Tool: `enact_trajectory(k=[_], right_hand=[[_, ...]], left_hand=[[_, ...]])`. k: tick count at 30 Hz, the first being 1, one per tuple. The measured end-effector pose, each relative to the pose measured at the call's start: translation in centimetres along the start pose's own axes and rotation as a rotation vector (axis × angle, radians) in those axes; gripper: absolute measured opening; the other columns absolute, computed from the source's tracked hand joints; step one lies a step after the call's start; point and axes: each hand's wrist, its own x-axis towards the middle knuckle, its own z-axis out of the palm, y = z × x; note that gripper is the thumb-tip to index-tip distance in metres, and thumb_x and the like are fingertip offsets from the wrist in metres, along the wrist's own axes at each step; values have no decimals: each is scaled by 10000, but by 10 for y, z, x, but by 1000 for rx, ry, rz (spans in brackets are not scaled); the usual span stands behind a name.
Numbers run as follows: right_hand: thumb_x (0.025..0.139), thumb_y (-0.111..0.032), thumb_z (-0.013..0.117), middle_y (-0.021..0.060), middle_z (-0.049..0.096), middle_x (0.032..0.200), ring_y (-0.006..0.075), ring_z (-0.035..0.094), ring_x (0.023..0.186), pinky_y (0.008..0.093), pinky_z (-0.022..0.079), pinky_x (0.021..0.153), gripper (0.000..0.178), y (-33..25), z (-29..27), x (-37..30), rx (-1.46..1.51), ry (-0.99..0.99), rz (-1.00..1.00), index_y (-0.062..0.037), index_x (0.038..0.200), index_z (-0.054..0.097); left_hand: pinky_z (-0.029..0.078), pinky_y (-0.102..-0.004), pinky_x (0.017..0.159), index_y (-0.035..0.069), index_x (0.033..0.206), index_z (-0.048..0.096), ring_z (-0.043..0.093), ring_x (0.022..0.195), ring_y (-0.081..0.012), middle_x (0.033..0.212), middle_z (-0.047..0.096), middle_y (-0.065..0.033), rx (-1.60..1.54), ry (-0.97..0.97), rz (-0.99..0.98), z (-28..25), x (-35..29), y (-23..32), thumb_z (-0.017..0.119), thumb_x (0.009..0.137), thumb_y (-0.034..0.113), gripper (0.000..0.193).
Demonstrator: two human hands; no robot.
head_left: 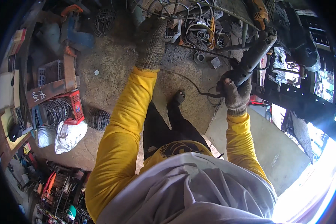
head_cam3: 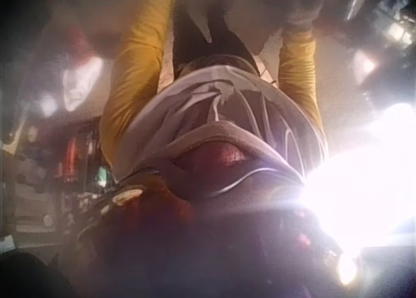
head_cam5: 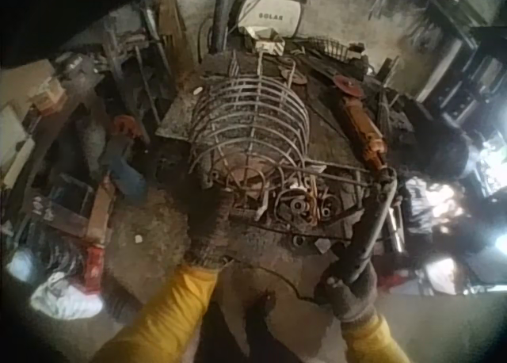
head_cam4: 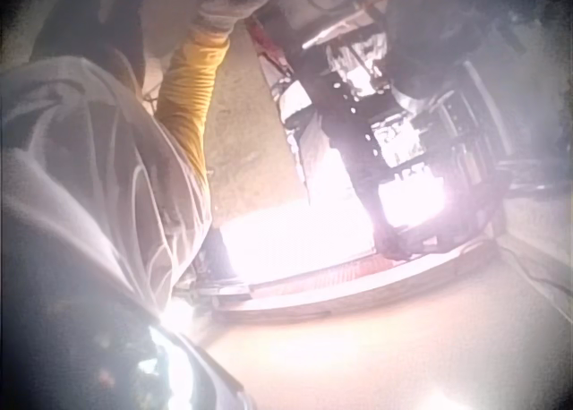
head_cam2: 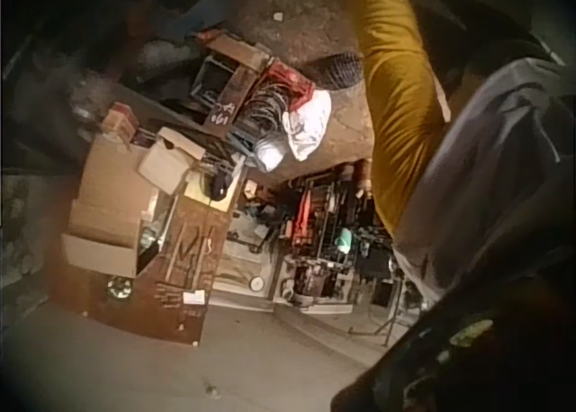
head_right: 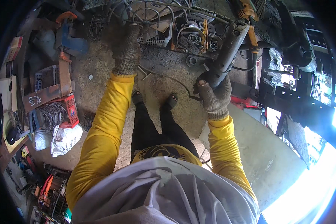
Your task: The person welds a metal wire cage structure and a pipe assembly using a handheld welder while wearing gloves.
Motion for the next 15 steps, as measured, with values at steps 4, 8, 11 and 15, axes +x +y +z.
enact_trajectory(k=[4,8,11,15], right_hand=[[848,-152,659,68,621,809,141,616,628,244,492,551,567,-3,1,0,-3,-12,5,38,1339,449],[855,-130,649,63,624,814,131,617,656,241,494,578,518,-3,2,-1,16,-26,-21,27,1318,478],[858,-133,654,62,624,812,128,615,656,238,492,580,514,-2,2,0,0,-38,-18,26,1315,480],[841,-166,674,79,615,806,163,611,589,261,501,532,650,3,-2,1,-22,-24,-26,66,1380,394]], left_hand=[[515,-253,783,29,1195,639,669,905,-151,1062,707,-76,499,37,511,-6,2,-18,601,956,157,274],[515,-244,836,-3,1232,596,657,984,-161,1129,681,-94,-49,-107,156,2,6,-29,564,968,119,293],[514,-242,875,-13,1244,580,649,1024,-158,1160,668,-98,-276,-195,123,2,11,-55,562,965,105,304],[506,-232,894,-12,1254,578,648,1022,-144,1153,671,-98,287,-44,443,1,3,-30,563,966,97,309]])
